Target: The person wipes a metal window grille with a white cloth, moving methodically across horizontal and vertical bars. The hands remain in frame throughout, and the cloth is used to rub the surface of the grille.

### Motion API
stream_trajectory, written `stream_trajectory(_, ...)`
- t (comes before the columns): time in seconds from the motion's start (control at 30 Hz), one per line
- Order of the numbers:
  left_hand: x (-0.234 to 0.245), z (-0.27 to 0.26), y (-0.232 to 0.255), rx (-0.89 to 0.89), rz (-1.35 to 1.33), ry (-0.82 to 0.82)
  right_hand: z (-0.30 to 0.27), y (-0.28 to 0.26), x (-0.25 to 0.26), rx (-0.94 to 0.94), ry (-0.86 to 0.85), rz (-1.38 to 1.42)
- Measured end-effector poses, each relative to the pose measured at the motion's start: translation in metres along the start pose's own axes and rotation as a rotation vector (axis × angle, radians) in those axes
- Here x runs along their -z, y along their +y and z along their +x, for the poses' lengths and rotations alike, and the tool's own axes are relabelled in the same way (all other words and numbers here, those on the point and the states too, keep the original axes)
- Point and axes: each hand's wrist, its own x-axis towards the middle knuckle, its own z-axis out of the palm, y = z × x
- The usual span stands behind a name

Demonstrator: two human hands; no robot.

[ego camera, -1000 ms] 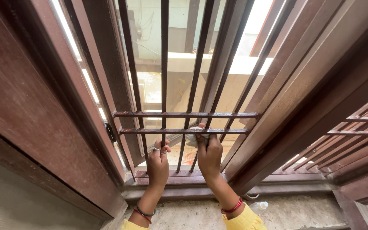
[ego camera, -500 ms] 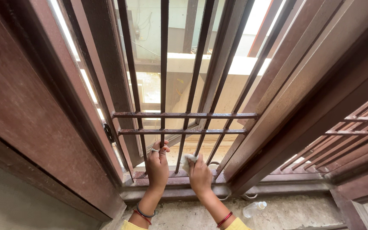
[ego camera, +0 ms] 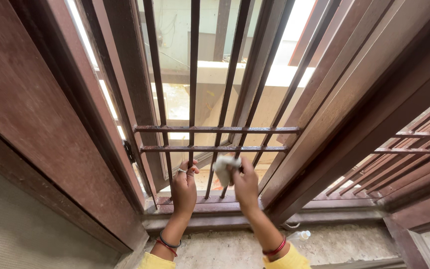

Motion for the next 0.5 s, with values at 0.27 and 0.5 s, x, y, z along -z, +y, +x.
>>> stream_trajectory(0.27, -0.005, 0.005, 0.001, -0.004, -0.011, 0.004, 0.017, -0.033, -0.002, 0.166, 0.093, -0.055)
stream_trajectory(0.5, -0.015, 0.001, -0.004, -0.062, 0.122, 0.115, 0.023, -0.003, -0.005, 0.413, 0.123, -0.239)
